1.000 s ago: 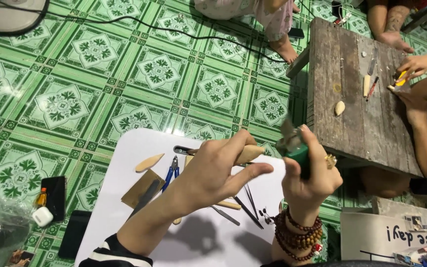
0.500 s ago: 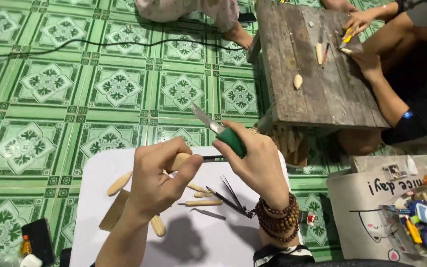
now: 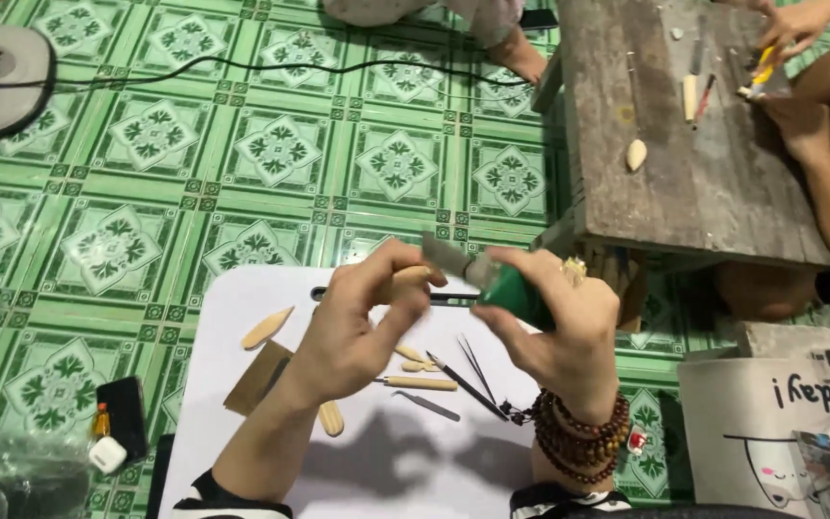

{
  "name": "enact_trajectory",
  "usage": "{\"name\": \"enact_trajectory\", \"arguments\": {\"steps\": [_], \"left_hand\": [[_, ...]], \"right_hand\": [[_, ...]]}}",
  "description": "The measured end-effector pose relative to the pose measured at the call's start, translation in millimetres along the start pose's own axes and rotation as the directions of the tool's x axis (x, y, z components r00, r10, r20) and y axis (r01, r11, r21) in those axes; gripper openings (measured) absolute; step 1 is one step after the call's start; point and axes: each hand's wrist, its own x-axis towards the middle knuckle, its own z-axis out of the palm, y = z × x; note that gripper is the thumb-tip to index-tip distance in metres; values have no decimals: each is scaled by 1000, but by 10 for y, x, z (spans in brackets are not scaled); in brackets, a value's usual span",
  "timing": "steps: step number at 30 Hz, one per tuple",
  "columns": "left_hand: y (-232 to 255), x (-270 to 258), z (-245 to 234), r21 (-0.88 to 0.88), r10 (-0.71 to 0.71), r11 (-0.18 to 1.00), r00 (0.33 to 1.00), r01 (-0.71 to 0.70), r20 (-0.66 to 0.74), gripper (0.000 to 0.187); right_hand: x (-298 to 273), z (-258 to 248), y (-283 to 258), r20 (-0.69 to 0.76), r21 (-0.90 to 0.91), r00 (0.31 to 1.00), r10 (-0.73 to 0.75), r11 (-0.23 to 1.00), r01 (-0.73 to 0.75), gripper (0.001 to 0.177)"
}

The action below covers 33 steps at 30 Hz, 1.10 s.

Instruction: Carving a small wooden piece into a specific shape using a hand-held carving knife.

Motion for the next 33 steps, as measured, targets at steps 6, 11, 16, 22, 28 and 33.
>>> {"name": "enact_trajectory", "arguments": {"steps": [6, 11, 16, 22, 28, 33], "left_hand": [[34, -67, -20, -4, 6, 1000, 1000, -6, 28, 36], [120, -50, -113, 205, -71, 977, 996, 58, 55, 29], [84, -65, -131, 303, 35, 952, 999, -46, 42, 32], [20, -81, -121, 364, 98, 927, 995, -91, 1, 28], [217, -96, -92, 322, 143, 939, 989, -125, -32, 25], [213, -47, -135, 18, -30, 999, 1000, 30, 3, 22]], "right_hand": [[21, 41, -41, 59, 28, 990, -128, 992, 127, 36], [144, -16, -318, 142, 69, 987, -70, 996, 60, 39], [102, 57, -323, 61, 42, 991, -121, 992, 119, 36], [-10, 155, -184, -32, -133, 983, -178, 976, 172, 36], [-81, 40, -76, -221, -139, 975, 0, 990, -32, 34], [-99, 68, -66, -153, 12, 979, 136, 991, -136, 37]]}}
